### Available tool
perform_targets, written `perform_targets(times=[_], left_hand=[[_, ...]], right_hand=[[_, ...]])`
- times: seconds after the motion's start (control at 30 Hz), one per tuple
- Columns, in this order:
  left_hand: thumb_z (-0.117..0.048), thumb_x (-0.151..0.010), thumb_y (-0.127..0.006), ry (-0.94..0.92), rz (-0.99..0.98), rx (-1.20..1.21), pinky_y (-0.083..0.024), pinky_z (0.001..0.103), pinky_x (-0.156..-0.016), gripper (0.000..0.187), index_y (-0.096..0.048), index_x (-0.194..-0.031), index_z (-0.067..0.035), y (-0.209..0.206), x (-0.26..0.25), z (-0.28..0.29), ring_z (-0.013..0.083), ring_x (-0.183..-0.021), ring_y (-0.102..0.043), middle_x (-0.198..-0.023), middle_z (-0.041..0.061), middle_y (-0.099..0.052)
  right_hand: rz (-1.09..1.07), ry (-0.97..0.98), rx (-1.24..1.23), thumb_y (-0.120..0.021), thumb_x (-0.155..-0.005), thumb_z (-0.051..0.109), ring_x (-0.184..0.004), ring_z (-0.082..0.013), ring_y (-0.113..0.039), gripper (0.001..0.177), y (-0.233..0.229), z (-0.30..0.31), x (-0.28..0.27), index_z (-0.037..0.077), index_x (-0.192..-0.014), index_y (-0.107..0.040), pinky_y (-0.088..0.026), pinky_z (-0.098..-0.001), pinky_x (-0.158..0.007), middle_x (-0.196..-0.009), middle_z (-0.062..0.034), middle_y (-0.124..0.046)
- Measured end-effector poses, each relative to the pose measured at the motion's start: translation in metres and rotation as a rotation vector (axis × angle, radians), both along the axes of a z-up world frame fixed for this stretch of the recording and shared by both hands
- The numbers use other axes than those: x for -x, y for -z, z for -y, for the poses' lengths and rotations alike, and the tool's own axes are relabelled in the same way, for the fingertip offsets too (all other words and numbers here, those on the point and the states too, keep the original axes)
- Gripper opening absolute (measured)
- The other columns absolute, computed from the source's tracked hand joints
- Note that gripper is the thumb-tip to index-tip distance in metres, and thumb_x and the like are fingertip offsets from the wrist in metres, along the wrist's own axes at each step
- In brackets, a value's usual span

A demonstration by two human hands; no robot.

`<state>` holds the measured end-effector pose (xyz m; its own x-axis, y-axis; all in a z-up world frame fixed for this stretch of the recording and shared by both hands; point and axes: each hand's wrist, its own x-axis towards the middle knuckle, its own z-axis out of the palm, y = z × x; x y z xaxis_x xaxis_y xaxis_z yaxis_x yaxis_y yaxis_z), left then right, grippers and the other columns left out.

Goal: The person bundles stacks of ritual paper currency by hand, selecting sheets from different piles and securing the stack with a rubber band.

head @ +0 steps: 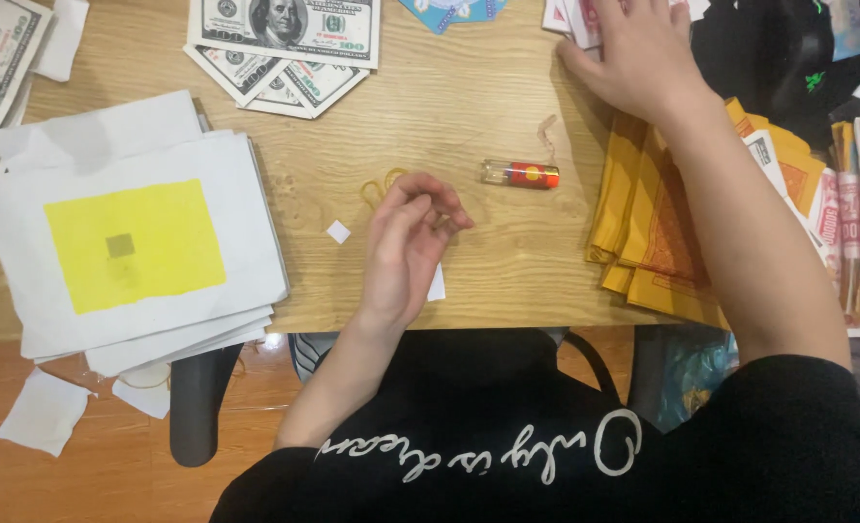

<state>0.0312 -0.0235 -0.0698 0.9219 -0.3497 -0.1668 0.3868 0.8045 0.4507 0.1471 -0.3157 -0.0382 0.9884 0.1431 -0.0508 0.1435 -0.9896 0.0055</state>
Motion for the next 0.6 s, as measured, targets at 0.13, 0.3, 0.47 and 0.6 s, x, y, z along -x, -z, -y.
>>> perform_targets(times=[0.13,0.3,0.47,0.6], left_hand=[[-0.008,-0.095,-0.051,-0.033,0.017,0.051,-0.051,0.032,-0.079,0.011,-0.057,-0.102,-0.003,0.004,0.0,0.002,0.0211,-0.081,-0.06,-0.093,0.015,-0.061],[-0.008,-0.094,-0.051,-0.023,0.003,0.045,-0.051,0.03,-0.077,0.01,-0.058,-0.097,-0.002,-0.001,0.0,0.003,0.0205,-0.081,-0.06,-0.091,0.013,-0.061],[-0.008,-0.093,-0.048,-0.011,-0.019,0.015,-0.05,0.029,-0.076,0.011,-0.058,-0.096,-0.002,-0.006,0.0,0.001,0.0211,-0.077,-0.06,-0.084,0.014,-0.06],[-0.009,-0.094,-0.048,0.02,-0.019,0.022,-0.051,0.029,-0.076,0.013,-0.058,-0.096,-0.001,-0.002,0.0,0.002,0.0208,-0.076,-0.059,-0.083,0.014,-0.058]], right_hand=[[-0.094,0.137,-0.07,-0.047,-0.096,0.057,-0.141,-0.051,-0.01,0.081,-0.023,-0.029,-0.002,0.012,-0.155,-0.014,-0.001,-0.0677,-0.106,-0.157,-0.0314,-0.017],[0.166,-0.275,-0.124,-0.053,-0.107,0.034,-0.128,-0.0476,-0.036,0.054,0.002,-0.072,-0.024,-0.002,-0.144,-0.041,-0.024,-0.0621,-0.103,-0.139,-0.0314,-0.041],[0.308,-0.308,-0.153,-0.056,-0.104,0.033,-0.114,-0.0426,-0.045,0.047,0.025,-0.099,-0.057,0.003,-0.139,-0.047,-0.038,-0.0521,-0.088,-0.132,-0.0226,-0.05],[0.191,-0.241,-0.179,-0.049,-0.105,0.04,-0.12,-0.0493,-0.039,0.051,0.004,-0.101,-0.049,0.009,-0.145,-0.04,-0.025,-0.0592,-0.097,-0.14,-0.0232,-0.046]])
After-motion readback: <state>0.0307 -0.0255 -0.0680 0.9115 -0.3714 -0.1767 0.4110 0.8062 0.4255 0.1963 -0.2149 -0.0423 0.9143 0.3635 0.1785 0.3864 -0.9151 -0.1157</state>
